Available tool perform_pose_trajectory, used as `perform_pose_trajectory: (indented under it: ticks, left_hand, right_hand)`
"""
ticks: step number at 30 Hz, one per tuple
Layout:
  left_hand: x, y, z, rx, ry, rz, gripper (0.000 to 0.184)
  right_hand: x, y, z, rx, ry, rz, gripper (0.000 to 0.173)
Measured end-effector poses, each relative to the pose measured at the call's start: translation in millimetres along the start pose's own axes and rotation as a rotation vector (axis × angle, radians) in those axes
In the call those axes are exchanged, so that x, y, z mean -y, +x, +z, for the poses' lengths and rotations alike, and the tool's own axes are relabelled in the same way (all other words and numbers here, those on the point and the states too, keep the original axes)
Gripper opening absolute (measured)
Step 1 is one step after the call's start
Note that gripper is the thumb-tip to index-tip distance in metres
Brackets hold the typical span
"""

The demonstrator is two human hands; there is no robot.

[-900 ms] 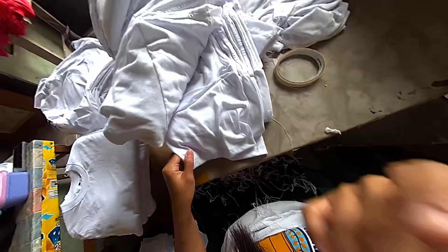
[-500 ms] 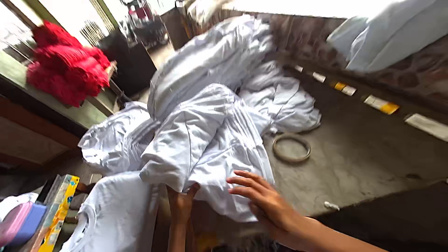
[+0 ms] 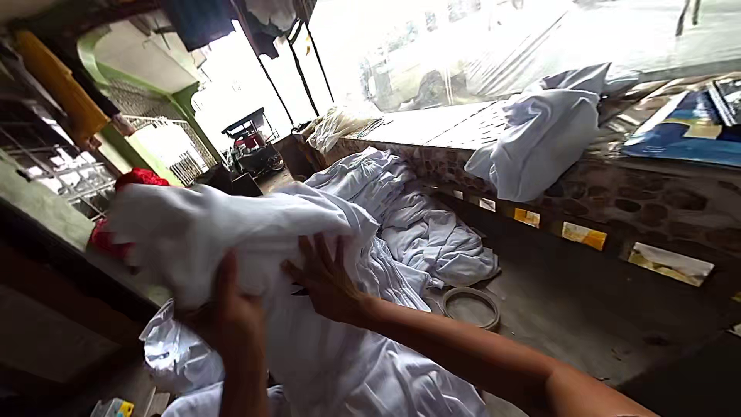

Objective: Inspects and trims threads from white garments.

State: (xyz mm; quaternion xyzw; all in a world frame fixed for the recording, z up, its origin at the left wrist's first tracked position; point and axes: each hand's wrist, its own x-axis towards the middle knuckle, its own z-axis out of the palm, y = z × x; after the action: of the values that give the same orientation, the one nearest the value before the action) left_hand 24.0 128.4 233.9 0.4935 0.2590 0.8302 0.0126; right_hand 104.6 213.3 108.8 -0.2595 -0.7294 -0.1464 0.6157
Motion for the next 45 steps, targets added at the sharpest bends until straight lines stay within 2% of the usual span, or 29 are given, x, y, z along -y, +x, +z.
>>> perform_pose_trajectory:
  ticks: [2, 4, 5, 7, 8, 9, 11, 13, 15, 17, 18, 19, 20, 23, 25, 26, 28, 29, 30, 32, 36, 39, 41, 43, 45]
  left_hand:
    - [-24, 34, -4, -0.015, -0.031, 0.081, 0.030]
    - [-21, 87, -10, 0.056, 0.030, 0.196, 0.023]
    - [-15, 116, -4, 0.096, 0.093, 0.199, 0.025]
    - [6, 161, 20, 0.155, 0.239, 0.086, 0.038]
    - [24, 173, 25, 0.213, 0.337, 0.024, 0.047]
    - [48, 177, 18, 0.299, 0.463, -0.053, 0.054]
    - [88, 157, -22, 0.498, 0.722, -0.185, 0.056]
    - [112, 114, -75, 0.650, 0.816, -0.271, 0.049]
    - [117, 49, -125, 0.682, 0.778, -0.384, 0.041]
    - [101, -20, -163, 0.618, 0.704, -0.525, 0.039]
    - [89, -52, -176, 0.574, 0.678, -0.598, 0.037]
    - [77, -82, -188, 0.520, 0.652, -0.667, 0.036]
    - [66, -107, -197, 0.456, 0.628, -0.731, 0.034]
    - [44, -159, -216, 0.287, 0.609, -0.843, 0.032]
    - [40, -175, -215, 0.228, 0.599, -0.896, 0.033]
    - [39, -180, -210, 0.226, 0.582, -0.926, 0.034]
    - [43, -184, -201, 0.289, 0.522, -0.974, 0.039]
    - [48, -186, -196, 0.329, 0.482, -0.976, 0.039]
    - [53, -189, -192, 0.360, 0.441, -0.965, 0.036]
    - [58, -197, -182, 0.411, 0.422, -0.874, 0.028]
    - [33, -217, -164, 0.571, 0.591, -0.608, 0.023]
    - [13, -233, -155, 0.616, 0.652, -0.554, 0.025]
    - [8, -238, -159, 0.567, 0.726, -0.562, 0.030]
    - [6, -237, -168, 0.496, 0.770, -0.532, 0.033]
    - [2, -233, -171, 0.457, 0.772, -0.485, 0.033]
  right_hand:
    - [15, 49, -11, -0.143, -0.030, -0.072, 0.057]
    - [24, 98, -20, -0.154, -0.070, -0.108, 0.056]
    - [23, 121, -20, -0.111, -0.102, -0.105, 0.056]
    - [0, 158, 1, -0.021, -0.118, -0.084, 0.052]
    - [-22, 168, 13, 0.090, -0.118, -0.056, 0.051]
    - [-43, 172, 18, 0.285, -0.101, -0.002, 0.050]
    - [-75, 172, 12, 0.680, 0.001, 0.194, 0.046]
    - [-83, 142, -2, 0.915, 0.016, 0.308, 0.045]
    - [-84, 63, -18, 0.969, 0.074, 0.252, 0.044]
    - [-83, -46, -41, 1.043, 0.160, 0.236, 0.048]
    - [-87, -96, -54, 1.042, 0.172, 0.217, 0.053]
    - [-90, -134, -65, 0.965, 0.165, 0.176, 0.055]
    - [-91, -150, -75, 0.925, 0.169, 0.175, 0.055]
    - [-72, -125, -104, 0.847, 0.157, 0.186, 0.039]
    - [-42, -100, -114, 0.737, 0.175, 0.091, 0.022]
    - [-26, -92, -116, 0.770, 0.241, 0.057, 0.019]
    - [2, -87, -111, 1.050, 0.362, 0.035, 0.031]
    - [8, -88, -104, 1.150, 0.358, -0.023, 0.027]
    - [10, -91, -96, 1.156, 0.354, -0.070, 0.016]
    - [4, -91, -86, 1.080, 0.414, -0.027, 0.004]
    - [-29, -72, -108, 1.233, 0.385, 0.120, 0.007]
    - [-41, -84, -133, 1.363, 0.340, 0.113, 0.005]
    - [-41, -92, -144, 1.275, 0.344, 0.077, 0.004]
    - [-42, -88, -148, 1.117, 0.308, 0.075, 0.008]
    - [-53, -78, -148, 1.042, 0.227, 0.098, 0.012]
